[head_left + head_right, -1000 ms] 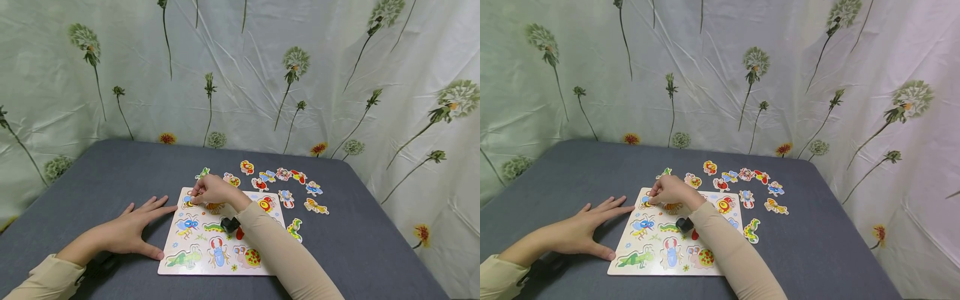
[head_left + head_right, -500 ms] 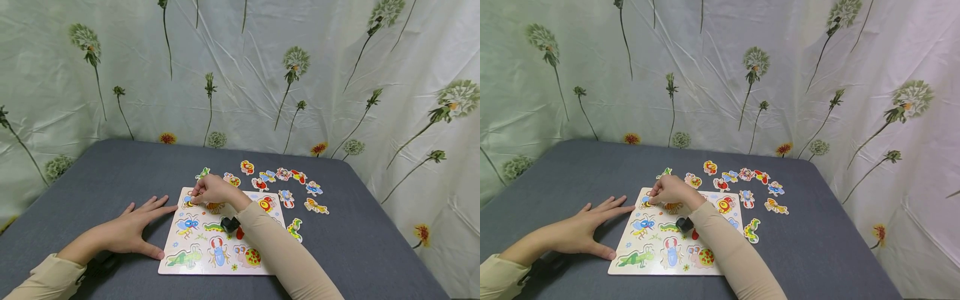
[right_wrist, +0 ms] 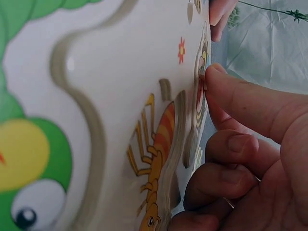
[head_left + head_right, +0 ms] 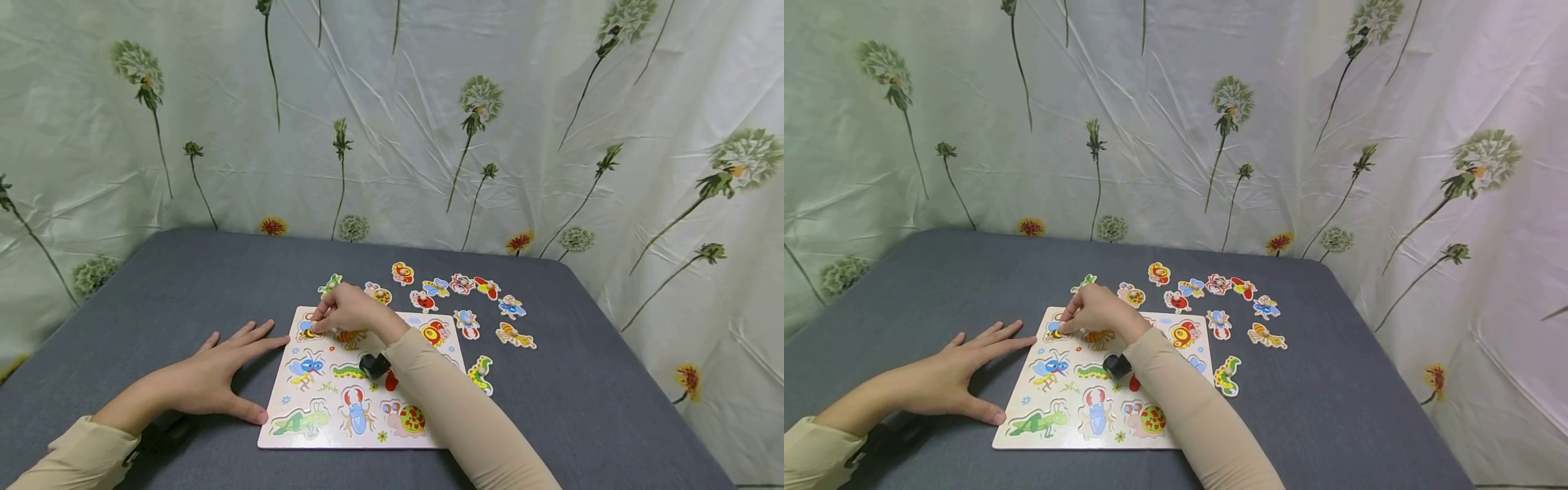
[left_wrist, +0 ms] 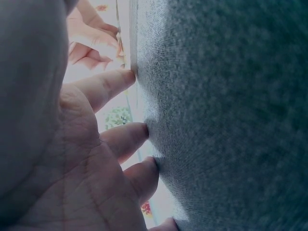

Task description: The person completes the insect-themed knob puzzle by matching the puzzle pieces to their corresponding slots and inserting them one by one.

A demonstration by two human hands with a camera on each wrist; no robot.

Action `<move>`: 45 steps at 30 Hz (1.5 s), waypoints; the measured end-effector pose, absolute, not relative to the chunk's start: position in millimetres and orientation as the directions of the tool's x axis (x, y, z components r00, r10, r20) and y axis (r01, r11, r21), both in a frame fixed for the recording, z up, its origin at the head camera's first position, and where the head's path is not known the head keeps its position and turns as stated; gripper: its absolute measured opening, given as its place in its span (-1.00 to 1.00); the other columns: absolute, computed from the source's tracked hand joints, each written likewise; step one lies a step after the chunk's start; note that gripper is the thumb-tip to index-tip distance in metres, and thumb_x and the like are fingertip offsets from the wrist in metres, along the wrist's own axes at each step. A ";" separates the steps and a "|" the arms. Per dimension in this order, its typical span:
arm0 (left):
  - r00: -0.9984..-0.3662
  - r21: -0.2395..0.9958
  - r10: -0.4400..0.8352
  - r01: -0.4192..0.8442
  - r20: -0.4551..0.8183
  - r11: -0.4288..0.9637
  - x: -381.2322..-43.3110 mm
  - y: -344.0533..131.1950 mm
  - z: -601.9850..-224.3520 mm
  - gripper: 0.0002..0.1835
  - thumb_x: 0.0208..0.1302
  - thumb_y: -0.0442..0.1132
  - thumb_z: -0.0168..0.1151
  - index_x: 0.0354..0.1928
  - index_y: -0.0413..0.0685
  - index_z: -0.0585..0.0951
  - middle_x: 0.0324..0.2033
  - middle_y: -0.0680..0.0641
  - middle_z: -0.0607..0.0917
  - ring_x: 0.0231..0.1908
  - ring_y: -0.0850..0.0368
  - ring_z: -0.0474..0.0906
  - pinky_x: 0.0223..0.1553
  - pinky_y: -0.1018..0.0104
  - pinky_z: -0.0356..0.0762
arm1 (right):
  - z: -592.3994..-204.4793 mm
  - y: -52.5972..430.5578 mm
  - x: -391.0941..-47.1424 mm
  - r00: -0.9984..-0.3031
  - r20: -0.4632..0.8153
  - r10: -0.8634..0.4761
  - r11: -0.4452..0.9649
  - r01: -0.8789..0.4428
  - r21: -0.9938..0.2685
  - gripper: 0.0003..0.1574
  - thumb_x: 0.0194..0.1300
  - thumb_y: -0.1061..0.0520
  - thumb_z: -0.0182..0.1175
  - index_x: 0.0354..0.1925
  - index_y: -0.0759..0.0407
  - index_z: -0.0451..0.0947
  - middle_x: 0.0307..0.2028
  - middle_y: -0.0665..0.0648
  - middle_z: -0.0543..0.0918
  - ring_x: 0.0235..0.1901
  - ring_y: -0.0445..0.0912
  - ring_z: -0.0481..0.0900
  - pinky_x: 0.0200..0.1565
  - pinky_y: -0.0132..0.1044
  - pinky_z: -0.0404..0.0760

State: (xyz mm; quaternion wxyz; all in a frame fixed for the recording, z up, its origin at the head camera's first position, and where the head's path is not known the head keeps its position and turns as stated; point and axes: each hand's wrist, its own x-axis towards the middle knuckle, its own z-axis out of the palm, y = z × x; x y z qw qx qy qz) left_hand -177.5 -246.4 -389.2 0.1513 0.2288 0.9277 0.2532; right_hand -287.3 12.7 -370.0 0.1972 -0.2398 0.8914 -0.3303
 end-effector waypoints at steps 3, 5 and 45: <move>-0.850 0.535 0.500 0.348 -0.167 0.770 -178.0 -246.0 -389.3 0.24 -0.07 0.42 0.65 0.67 0.33 0.29 0.71 -0.33 0.05 0.65 -0.61 -0.17 0.31 -0.84 -0.36 | -369.1 13.2 -286.8 -0.818 -0.201 -0.539 0.675 -0.276 -0.684 -0.91 0.36 0.07 0.52 -0.23 0.07 0.85 -0.41 -0.14 0.65 -0.51 -0.23 0.40 -0.43 -0.42 0.40; -0.851 0.533 0.498 0.347 -0.169 0.772 -178.0 -245.8 -389.3 0.23 -0.07 0.42 0.65 0.67 0.33 0.29 0.71 -0.33 0.05 0.65 -0.61 -0.17 0.31 -0.84 -0.36 | -368.9 13.5 -286.9 -0.821 -0.206 -0.532 0.677 -0.267 -0.686 -0.90 0.36 0.07 0.53 -0.22 0.07 0.86 -0.38 -0.14 0.67 -0.49 -0.23 0.40 -0.42 -0.42 0.39; -0.851 0.529 0.496 0.346 -0.170 0.775 -176.1 -246.2 -388.8 0.25 -0.07 0.43 0.64 0.68 0.35 0.27 0.72 -0.31 0.03 0.66 -0.59 -0.19 0.35 -0.82 -0.37 | -353.1 108.3 -293.5 -0.849 -0.111 -0.517 0.546 -0.228 -0.806 -0.72 0.52 0.00 0.36 0.01 0.13 0.82 -0.13 0.03 0.78 -0.27 -0.17 0.53 -0.21 -0.32 0.47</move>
